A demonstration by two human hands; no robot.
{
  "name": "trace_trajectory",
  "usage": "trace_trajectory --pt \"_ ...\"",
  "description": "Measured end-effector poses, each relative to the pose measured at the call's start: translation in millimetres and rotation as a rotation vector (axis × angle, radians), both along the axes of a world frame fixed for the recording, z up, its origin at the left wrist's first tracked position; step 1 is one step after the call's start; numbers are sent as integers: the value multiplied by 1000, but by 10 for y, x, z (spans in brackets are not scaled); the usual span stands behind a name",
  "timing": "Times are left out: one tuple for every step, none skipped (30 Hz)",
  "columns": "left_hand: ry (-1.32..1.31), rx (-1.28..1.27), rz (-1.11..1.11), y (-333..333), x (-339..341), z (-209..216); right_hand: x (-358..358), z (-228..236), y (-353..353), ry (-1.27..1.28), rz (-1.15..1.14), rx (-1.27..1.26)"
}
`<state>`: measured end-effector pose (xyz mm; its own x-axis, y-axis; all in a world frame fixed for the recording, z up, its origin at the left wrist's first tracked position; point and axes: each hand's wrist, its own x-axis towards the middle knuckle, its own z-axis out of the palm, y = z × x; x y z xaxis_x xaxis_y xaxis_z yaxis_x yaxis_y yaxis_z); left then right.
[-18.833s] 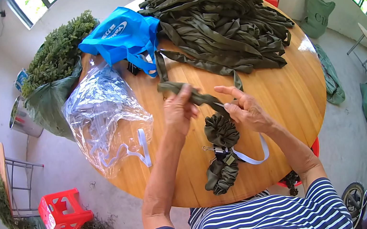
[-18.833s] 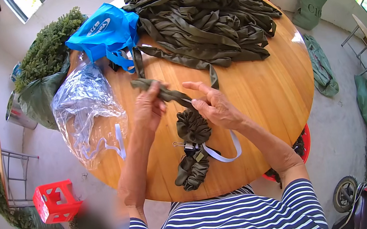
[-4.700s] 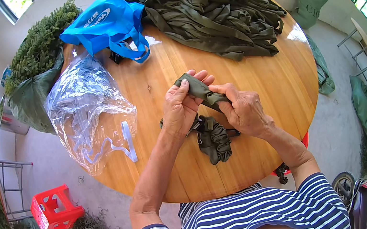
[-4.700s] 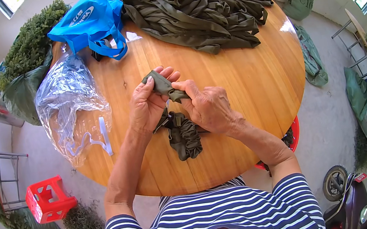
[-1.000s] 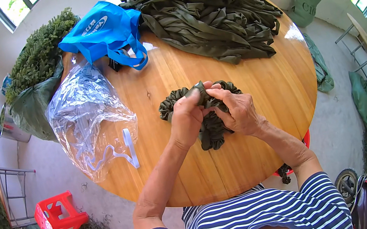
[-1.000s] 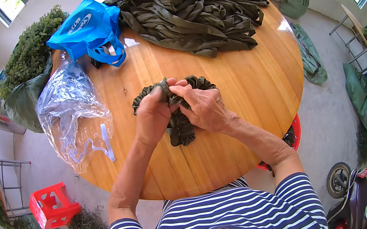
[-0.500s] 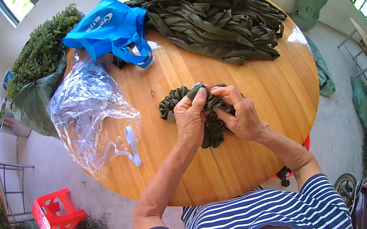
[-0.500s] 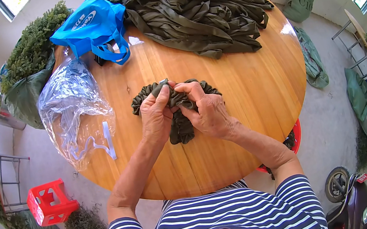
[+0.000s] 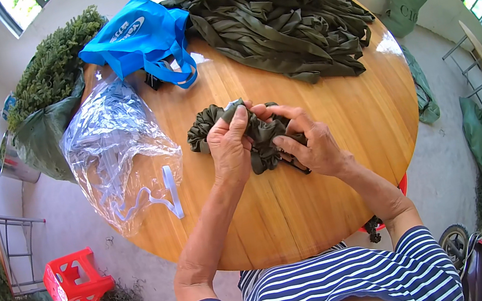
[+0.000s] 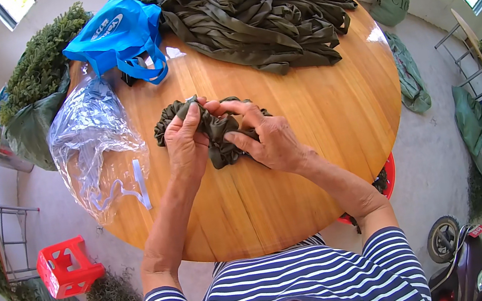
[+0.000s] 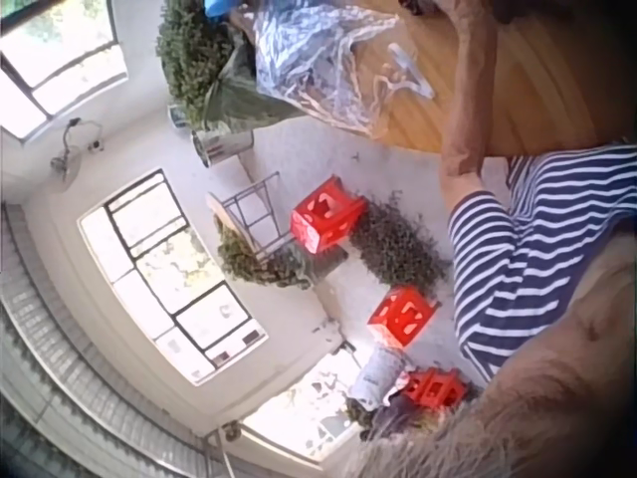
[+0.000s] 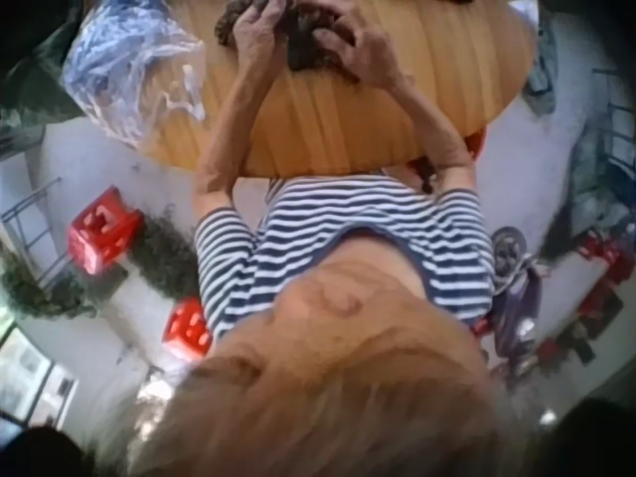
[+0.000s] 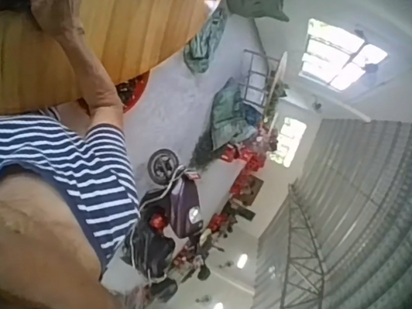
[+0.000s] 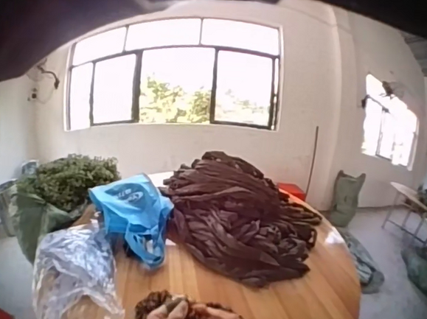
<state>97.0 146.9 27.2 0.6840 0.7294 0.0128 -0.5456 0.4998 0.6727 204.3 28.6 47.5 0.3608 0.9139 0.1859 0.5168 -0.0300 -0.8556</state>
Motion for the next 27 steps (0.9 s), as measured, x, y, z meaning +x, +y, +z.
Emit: trace_trajectory --pt "1 -3 -12 -27 10 -11 9 -40 11 -139 18 99" --pt "1 -5 -25 -51 20 -19 20 -92 20 -278 37 198" --pt "3 -4 -31 -67 21 -27 19 -119 37 -416 61 299" --pt "-25 -42 -54 -97 34 -41 -7 -99 27 -462 31 263" --pt "-9 -53 -47 -116 27 -38 -22 -79 12 -457 12 199" --pt "4 -65 -43 -137 28 -31 -29 -58 -7 -456 -9 133" --pt "18 -78 -39 -152 27 -21 -35 -45 -23 -453 -30 67" --pt "2 -89 -45 -152 16 -8 -53 -40 -31 -482 -42 100" --pt "3 -65 -50 -134 6 -10 -89 -40 -30 -506 -53 134" --pt "5 -41 -55 -109 0 -20 -109 -41 -29 -530 -65 169" --pt "7 -17 -60 -95 -3 -30 -104 -51 -34 -494 -65 143" --pt "-1 -27 -84 -107 2 -40 -84 -67 -38 -460 -65 117" --pt "-10 -38 -108 -136 11 -53 -72 -83 -38 -427 -65 91" --pt "-18 -49 -132 -164 20 -66 -77 -98 -32 -424 -73 117" --pt "0 -32 -116 -192 31 -85 -87 -116 -29 -420 -81 142" --pt "18 -15 -101 -219 41 -105 -95 -136 -22 -416 -89 166" --pt "36 2 -85 -232 47 -116 -93 -158 -4 -414 -87 201" --pt "53 43 -82 -237 47 -121 -87 -183 16 -411 -86 237" --pt "53 27 -72 -251 50 -101 -79 -203 31 -407 -83 272" --pt "52 11 -61 -272 54 -60 -63 -217 30 -370 -76 248" --pt "49 -2 -48 -276 57 -30 -36 -219 29 -336 -67 227" --pt "22 -6 -74 -261 53 -32 -21 -222 32 -301 -58 206" --pt "-5 -9 -100 -238 45 -41 -25 -228 35 -303 -53 226" --pt "-33 -13 -127 -218 41 -51 -33 -233 32 -306 -49 244" --pt "-47 -19 -139 -204 44 -62 -37 -234 34 -310 -45 263" --pt "-61 -25 -151 -191 49 -74 -49 -232 57 -347 -63 345" --pt "-72 -31 -163 -181 48 -81 -76 -236 96 -382 -80 426"
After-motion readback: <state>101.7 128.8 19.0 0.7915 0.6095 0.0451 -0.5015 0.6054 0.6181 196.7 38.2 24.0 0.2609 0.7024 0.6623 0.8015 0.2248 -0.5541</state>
